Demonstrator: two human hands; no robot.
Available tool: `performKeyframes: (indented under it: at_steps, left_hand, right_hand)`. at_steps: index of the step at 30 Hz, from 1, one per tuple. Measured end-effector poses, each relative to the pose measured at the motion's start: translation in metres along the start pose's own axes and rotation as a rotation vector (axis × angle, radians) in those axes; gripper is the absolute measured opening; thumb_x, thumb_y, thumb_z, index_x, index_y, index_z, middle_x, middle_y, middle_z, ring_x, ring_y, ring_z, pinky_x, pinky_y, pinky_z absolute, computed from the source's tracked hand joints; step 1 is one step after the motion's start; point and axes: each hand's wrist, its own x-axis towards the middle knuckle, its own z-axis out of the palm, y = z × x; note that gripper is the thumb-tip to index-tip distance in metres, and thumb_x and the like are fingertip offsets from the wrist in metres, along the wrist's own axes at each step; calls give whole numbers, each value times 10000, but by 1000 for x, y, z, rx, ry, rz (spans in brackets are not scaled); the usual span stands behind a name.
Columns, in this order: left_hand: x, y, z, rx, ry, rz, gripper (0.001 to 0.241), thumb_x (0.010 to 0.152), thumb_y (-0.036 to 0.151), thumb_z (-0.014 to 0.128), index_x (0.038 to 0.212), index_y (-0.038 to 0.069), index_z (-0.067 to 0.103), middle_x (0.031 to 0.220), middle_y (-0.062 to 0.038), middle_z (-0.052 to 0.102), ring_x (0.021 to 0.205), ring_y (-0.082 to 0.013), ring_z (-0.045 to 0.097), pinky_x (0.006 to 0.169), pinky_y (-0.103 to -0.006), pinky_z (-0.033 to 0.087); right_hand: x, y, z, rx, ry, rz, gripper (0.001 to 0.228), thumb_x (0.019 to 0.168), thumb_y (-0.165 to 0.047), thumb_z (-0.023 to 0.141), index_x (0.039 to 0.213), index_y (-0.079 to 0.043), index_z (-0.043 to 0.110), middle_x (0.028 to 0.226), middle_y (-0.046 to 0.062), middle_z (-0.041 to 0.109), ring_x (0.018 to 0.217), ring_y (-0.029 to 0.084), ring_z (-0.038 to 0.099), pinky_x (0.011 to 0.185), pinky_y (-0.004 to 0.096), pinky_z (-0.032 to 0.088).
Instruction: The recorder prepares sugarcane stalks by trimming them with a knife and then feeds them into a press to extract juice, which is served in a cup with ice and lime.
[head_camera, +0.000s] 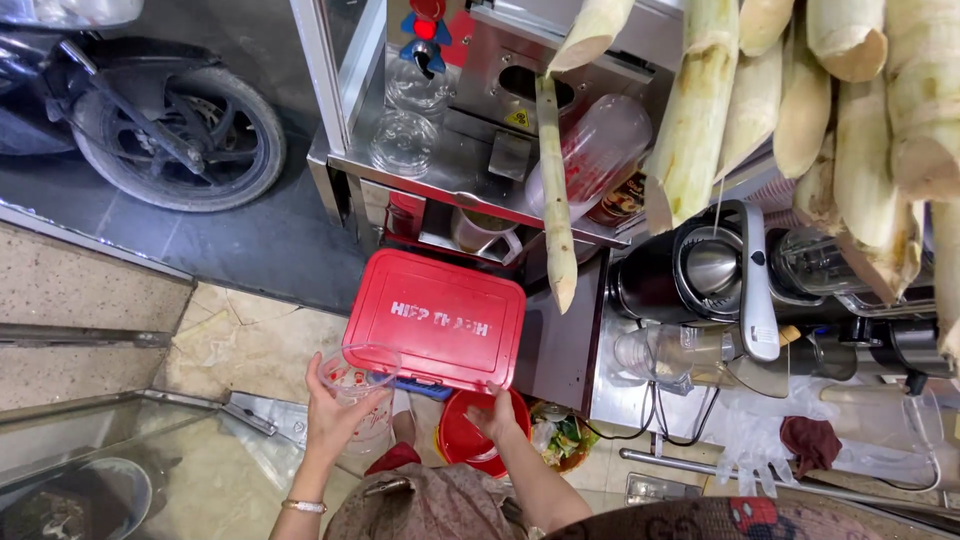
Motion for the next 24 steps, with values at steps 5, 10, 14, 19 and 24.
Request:
performKeyframes:
  at_steps: [5,10,14,19,24]
  left_hand:
    - [-5,6,-5,188,-86,-70,1324,546,331,956,1558,-1,169,1481,-203,474,1288,-298,566,1038,-393,491]
    - [12,9,-13,327,-166,-130,1358,480,325,999,1538,9,209,1477,-220,487,1327,-332,526,1071,-407,444]
    - [47,33,-6,424,-251,6,1337,526,380,979,1540,-16,204,1460,-258,488,1328,-392,503,1083,-432,434]
    - [82,42,0,542,-343,0,1270,557,430,946,1546,19,265,1422,-227,557,1335,-396,517,1133,-440,401]
    - [76,-12,3,619,-444,-165,1325,567,447,955,1558,13,190,1445,-240,490,1303,-412,496,1110,-481,374]
  right_hand:
    - [-1,-39,16,248,-167,-2,484,825,-314,635,1243,-80,570,1292,221,579,1127,374,575,960,478,491]
    - [-20,-89,20,338,-301,-199,172,814,-71,619,982,-48,588,985,104,626,872,250,612,885,435,571]
    - [-119,-151,66,170,-572,-589,302,799,-22,566,1092,-75,514,1076,119,692,921,271,654,832,420,564]
    - [-163,-188,112,-54,-554,-883,517,794,-45,520,1307,-108,502,1216,71,653,1021,261,682,830,401,566]
    - [-68,-160,105,-768,-417,-1212,315,923,22,546,1236,-13,560,1151,152,666,992,247,695,804,380,601]
